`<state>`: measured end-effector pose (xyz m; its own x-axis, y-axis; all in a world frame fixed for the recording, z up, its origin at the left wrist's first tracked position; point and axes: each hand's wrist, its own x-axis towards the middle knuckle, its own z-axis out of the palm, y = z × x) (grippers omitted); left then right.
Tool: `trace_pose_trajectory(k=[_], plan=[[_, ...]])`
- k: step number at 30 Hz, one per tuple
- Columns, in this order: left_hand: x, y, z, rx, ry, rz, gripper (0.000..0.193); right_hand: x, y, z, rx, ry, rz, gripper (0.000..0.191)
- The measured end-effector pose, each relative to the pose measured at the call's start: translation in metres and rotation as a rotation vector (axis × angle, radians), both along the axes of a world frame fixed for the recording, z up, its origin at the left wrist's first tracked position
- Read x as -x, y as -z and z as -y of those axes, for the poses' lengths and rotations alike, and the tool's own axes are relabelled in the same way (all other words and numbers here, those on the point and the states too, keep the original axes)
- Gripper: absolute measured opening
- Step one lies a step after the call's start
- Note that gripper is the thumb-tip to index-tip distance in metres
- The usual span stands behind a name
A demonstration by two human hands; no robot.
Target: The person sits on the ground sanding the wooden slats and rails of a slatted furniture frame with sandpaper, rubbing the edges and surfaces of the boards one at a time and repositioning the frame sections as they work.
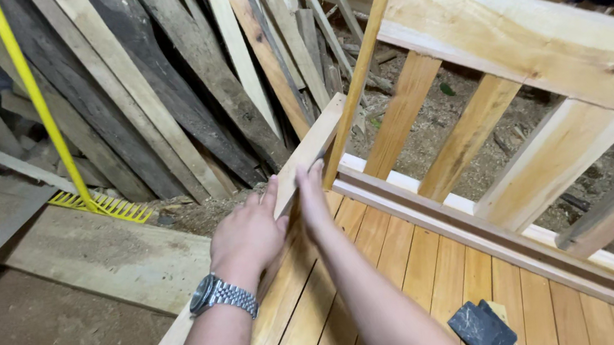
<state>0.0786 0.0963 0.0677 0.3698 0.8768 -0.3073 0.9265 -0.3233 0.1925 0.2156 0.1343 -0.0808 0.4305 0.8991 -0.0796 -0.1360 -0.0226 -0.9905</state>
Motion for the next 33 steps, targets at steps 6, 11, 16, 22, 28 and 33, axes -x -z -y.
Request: trace_pose_trajectory(k=[6,11,16,22,28,33], plan=[[0.000,0.004,-0.002,-0.019,0.005,0.009,0.074,0.038,0.017,0.032,-0.329,0.115,0.020,0.074],[0.000,0.007,-0.001,-0.025,-0.006,0.012,0.069,0.044,0.013,0.043,-0.118,0.216,0.355,0.062],[-0.002,0.002,0.000,-0.018,-0.011,0.008,0.066,0.038,0.016,0.042,-0.137,0.105,0.003,0.073],[-0.003,-0.007,-0.001,0.042,0.004,-0.051,0.075,-0.033,0.012,-0.017,-0.002,0.095,0.007,0.074],[-0.003,-0.008,-0.002,0.006,0.016,-0.058,0.076,-0.011,0.025,0.012,-0.016,0.058,0.331,0.078],[-0.002,-0.004,-0.003,0.030,0.010,-0.053,0.076,-0.006,0.026,0.019,0.074,0.020,0.478,0.078]])
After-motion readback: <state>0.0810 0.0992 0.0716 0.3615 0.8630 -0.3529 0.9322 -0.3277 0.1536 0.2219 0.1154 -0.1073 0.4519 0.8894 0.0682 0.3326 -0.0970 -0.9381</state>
